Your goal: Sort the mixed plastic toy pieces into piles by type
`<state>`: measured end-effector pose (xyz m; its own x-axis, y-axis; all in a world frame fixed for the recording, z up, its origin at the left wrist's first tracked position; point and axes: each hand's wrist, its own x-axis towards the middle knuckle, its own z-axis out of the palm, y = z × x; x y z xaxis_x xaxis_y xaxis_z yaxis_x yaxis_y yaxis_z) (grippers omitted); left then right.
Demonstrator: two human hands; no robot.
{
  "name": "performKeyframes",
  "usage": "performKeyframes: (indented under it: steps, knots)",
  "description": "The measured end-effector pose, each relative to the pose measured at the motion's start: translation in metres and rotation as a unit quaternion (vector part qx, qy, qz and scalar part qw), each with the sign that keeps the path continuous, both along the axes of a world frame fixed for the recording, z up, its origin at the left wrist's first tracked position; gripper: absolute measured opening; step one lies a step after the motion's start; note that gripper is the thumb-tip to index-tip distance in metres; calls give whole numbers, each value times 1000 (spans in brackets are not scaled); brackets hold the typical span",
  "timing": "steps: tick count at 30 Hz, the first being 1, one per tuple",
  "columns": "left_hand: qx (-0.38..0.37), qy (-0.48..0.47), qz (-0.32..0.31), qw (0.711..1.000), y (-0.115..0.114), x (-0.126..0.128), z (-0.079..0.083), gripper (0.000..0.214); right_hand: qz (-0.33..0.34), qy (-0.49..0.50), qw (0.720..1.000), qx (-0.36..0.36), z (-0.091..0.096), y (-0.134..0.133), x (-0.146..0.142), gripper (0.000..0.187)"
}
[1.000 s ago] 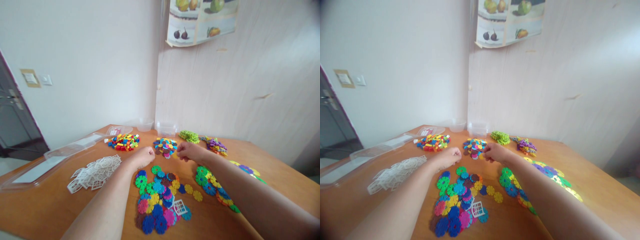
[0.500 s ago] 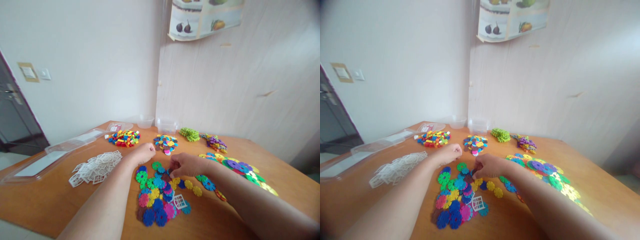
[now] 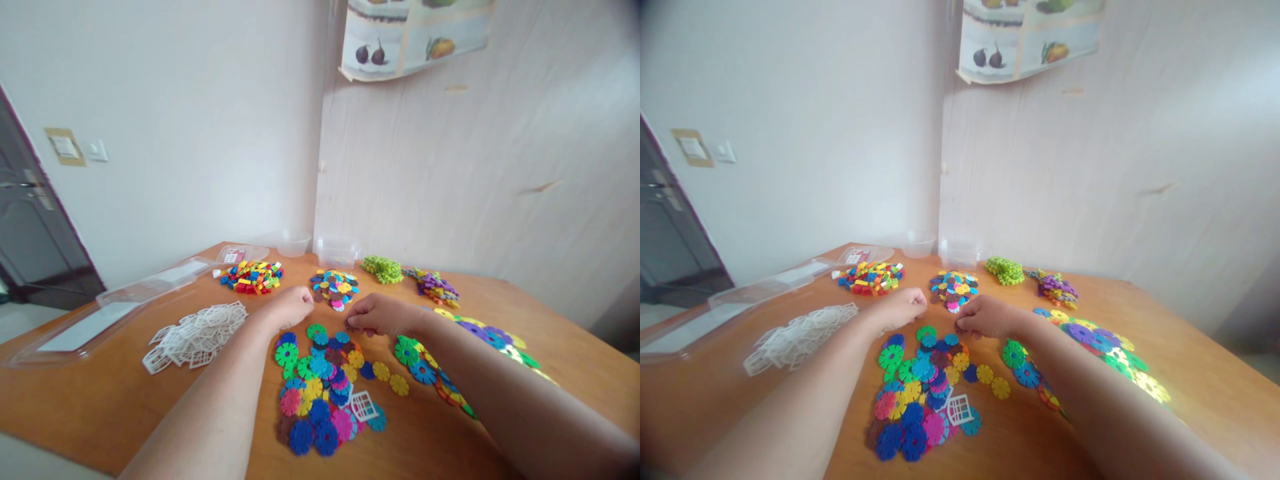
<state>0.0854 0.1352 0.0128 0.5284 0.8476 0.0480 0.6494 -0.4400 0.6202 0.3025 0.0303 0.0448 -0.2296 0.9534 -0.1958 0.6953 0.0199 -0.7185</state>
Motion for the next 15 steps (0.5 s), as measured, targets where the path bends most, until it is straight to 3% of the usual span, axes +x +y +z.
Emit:
performKeyframes:
  steps: [3,6,8,10,15]
  knots:
    - [-1,-1,4,1000,0,1,0,16,-63,85,994,-1,-2,11,2,13]
    - [-4,-3,5,1000,0,1,0,16,-173,196,964,50,-3,23,6,18]
    - [-2,-1,2,1000,-1,1,1,15,-226,201,949,86,-1,26,9,22]
    - [2,0,-1,1000,-1,1,1,14,-222,142,958,110,1,22,13,22]
    - [-5,-10,-15,1000,1,0,0,13,-124,-50,977,167,2,-16,25,21]
